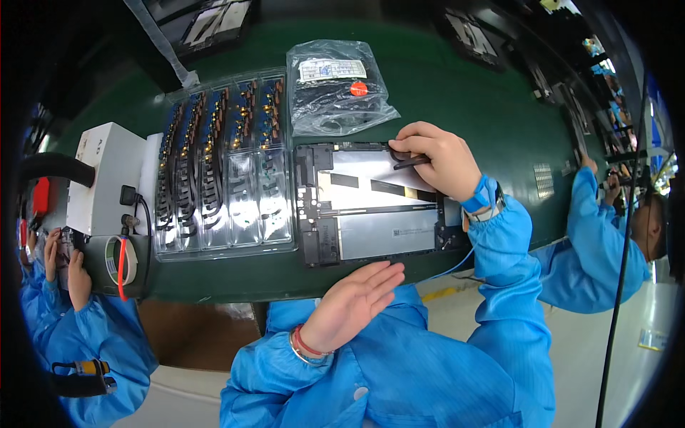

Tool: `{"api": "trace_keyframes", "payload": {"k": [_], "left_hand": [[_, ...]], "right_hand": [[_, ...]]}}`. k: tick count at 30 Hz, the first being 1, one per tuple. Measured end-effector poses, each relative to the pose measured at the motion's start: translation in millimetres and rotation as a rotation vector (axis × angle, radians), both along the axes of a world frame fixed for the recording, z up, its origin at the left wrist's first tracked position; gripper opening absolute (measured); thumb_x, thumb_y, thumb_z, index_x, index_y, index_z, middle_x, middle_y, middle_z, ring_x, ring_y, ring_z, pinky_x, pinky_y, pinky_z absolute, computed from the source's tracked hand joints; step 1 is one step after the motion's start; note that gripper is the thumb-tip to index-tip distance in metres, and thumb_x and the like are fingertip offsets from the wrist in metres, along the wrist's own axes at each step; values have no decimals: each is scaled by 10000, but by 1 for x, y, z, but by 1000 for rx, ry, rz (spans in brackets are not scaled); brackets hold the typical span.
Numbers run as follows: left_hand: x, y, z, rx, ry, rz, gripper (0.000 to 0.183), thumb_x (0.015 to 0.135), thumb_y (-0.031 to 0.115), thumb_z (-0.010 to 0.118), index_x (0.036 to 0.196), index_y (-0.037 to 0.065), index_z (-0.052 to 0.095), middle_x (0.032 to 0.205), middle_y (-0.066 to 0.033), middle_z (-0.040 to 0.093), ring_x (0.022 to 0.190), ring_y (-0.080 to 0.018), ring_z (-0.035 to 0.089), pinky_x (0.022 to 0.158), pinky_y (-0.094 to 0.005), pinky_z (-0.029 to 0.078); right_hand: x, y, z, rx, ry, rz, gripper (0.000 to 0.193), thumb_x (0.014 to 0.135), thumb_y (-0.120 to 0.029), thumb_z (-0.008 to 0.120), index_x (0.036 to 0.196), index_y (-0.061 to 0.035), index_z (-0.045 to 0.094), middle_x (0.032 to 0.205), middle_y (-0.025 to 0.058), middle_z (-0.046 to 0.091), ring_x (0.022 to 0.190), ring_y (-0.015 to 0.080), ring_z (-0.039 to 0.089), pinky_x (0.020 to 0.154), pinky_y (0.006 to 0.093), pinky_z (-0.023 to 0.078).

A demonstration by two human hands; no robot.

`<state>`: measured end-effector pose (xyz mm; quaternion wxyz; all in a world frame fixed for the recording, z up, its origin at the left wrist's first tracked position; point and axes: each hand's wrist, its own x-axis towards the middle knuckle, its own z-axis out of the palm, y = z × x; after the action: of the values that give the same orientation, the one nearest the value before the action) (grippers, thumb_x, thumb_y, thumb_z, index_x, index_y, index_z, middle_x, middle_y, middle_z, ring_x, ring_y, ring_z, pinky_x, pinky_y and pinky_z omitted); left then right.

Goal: The person uses a black plastic pry tool to separate and adjust components on a flat electronic device, likely a tablet or laptop chassis. They repeatedly lift a black frame or bezel from the silver body, inspect the internal connections, and reposition the frame. The task involves careful handling of the device's internal parts on a green assembly table.

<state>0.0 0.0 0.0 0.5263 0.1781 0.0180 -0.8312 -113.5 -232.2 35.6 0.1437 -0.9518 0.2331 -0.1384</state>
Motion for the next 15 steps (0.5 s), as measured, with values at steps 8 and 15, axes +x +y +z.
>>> {"api": "trace_keyframes", "payload": {"k": [8,15], "left_hand": [[-13,19,-9,-26,-48,149,335,880,72,411,1199,-27,440,1311,-149,399,1268,-268,310,1010,-360,304],[-44,-14,26,-53,-160,416,246,891,66,470,1127,-2,490,1137,-87,516,1050,-191,501,929,-341,387]], "right_hand": [[-6,31,15,46,59,55,313,632,-31,591,940,-57,640,961,41,606,754,215,616,649,315,495],[-8,31,25,-10,146,76,414,630,-31,574,1043,-50,590,1038,67,565,828,265,591,716,346,486]]}}
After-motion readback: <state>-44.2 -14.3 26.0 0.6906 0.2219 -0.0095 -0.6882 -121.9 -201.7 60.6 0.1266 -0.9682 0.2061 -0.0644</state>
